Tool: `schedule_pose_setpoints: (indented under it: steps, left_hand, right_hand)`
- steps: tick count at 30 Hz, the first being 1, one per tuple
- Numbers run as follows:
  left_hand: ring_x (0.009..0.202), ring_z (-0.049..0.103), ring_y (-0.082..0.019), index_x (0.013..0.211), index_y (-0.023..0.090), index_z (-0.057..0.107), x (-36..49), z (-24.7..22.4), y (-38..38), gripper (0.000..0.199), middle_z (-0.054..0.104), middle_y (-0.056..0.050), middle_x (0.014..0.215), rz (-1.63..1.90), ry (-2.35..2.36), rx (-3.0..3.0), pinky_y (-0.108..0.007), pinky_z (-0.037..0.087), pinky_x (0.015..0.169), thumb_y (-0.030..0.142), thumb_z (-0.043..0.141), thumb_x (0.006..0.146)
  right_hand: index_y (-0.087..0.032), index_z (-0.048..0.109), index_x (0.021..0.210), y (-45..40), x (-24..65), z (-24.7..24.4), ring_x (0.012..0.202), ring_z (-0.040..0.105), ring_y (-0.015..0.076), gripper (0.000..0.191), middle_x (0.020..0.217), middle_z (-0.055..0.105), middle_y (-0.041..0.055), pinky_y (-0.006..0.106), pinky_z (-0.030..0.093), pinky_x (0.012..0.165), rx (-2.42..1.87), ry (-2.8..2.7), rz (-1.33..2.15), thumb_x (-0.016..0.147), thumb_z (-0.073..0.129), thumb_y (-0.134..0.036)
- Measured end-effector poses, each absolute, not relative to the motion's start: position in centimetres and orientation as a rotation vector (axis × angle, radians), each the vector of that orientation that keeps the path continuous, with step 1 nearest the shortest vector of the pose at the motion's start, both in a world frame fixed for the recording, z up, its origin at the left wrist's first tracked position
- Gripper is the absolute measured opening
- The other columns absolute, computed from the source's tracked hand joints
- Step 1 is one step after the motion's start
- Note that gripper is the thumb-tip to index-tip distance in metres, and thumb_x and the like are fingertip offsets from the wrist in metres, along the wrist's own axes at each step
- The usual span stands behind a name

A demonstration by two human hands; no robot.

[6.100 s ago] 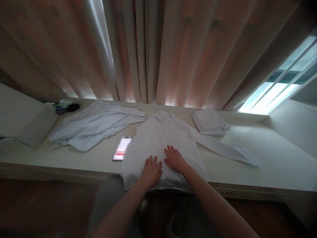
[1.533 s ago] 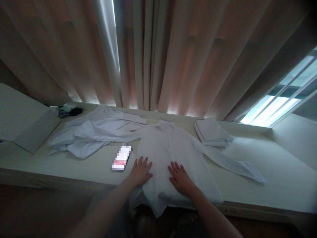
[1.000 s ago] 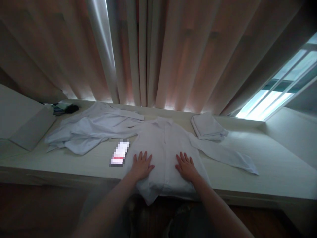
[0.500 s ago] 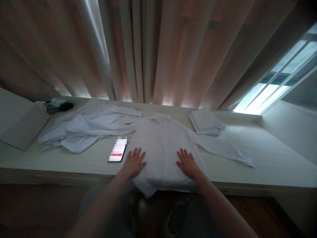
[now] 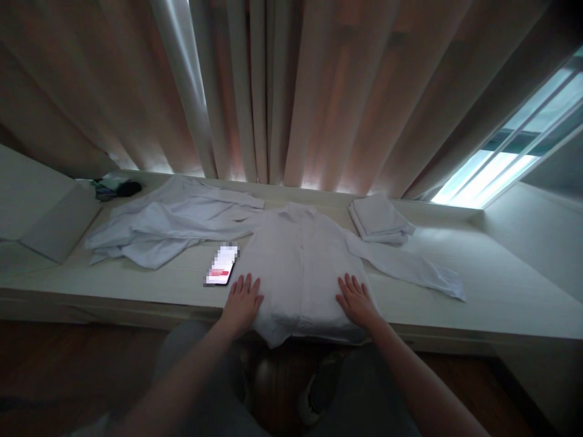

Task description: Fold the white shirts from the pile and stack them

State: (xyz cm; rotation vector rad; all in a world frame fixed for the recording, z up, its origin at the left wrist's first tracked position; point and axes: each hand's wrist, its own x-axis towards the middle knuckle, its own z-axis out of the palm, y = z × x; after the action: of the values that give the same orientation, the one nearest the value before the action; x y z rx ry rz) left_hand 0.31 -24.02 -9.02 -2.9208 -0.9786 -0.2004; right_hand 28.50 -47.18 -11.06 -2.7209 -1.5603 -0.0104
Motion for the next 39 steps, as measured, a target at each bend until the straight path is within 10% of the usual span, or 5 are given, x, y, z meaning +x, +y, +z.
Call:
schedule_pose_setpoints:
  steps: [39]
  left_hand:
    - [0.133,0.008,-0.03,0.136,0.027,0.026,3.8,-8.9,-23.3,0.058,0.018,-0.008,0.145,-0.05,-0.872,-3.038,-0.054,0.006,0.102,0.053,0.028,0.084]
  right_hand:
    - [-0.021,0.021,0.139,-46.3,30.5,-11.2,0.132,0.005,0.026,0.059,0.146,0.01,0.0068,0.048,0.008,0.104,-2.718,-1.553,0.004,0.087,0.023,-0.049]
